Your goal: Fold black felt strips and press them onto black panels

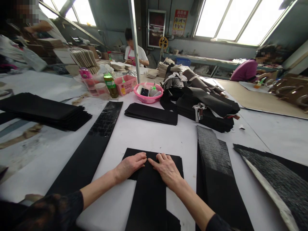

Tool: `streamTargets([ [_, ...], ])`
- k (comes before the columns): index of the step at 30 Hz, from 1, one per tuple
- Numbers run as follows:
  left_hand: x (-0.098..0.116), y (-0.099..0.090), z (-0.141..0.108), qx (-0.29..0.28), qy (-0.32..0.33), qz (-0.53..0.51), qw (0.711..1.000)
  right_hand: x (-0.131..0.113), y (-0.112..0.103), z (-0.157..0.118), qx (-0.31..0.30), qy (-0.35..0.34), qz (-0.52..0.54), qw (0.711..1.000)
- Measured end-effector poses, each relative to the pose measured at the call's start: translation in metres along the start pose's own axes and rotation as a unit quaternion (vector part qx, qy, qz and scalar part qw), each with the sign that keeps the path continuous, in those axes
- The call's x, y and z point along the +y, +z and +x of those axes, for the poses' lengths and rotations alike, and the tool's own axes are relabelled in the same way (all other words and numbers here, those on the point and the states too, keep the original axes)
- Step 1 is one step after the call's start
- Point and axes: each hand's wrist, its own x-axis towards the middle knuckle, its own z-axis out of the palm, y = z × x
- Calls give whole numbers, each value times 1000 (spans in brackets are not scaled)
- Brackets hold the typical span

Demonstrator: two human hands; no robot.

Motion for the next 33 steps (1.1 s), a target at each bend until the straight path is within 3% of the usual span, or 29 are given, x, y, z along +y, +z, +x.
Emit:
streamTargets([
  [6, 2, 2, -4, 13, 19, 15, 1000, -3, 0, 0, -3, -9, -21, 1000],
  [15, -2, 3, -6, 16, -21, 26, 999, -3, 0, 0, -19, -1, -13, 1000],
  [21, 7, -2, -5, 15, 48, 102, 993, -5, -3, 0, -32, -1, -25, 999],
  [25, 11, 0, -8, 18, 63, 187, 980, -7, -1, -1, -9, 8, -29, 1000],
  [33, 16, 0, -10, 34, 54, 222, 973, -7, 6, -11, 52, 42, -9, 998],
])
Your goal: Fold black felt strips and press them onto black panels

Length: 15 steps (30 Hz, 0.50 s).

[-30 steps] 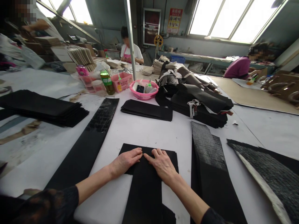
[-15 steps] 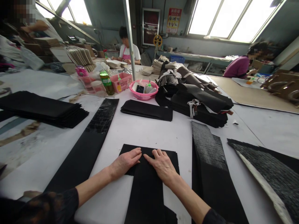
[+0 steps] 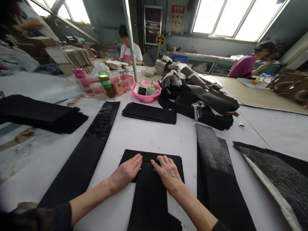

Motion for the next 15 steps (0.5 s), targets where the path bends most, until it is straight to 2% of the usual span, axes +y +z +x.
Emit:
streamTargets([
  [10, 3, 6, -3, 13, -24, -31, 999, 21, 4, -37, 12, 71, 6, 997],
  [15, 2, 10, -7, 28, -44, -54, 997, 29, -7, -48, -2, 134, 45, 990],
])
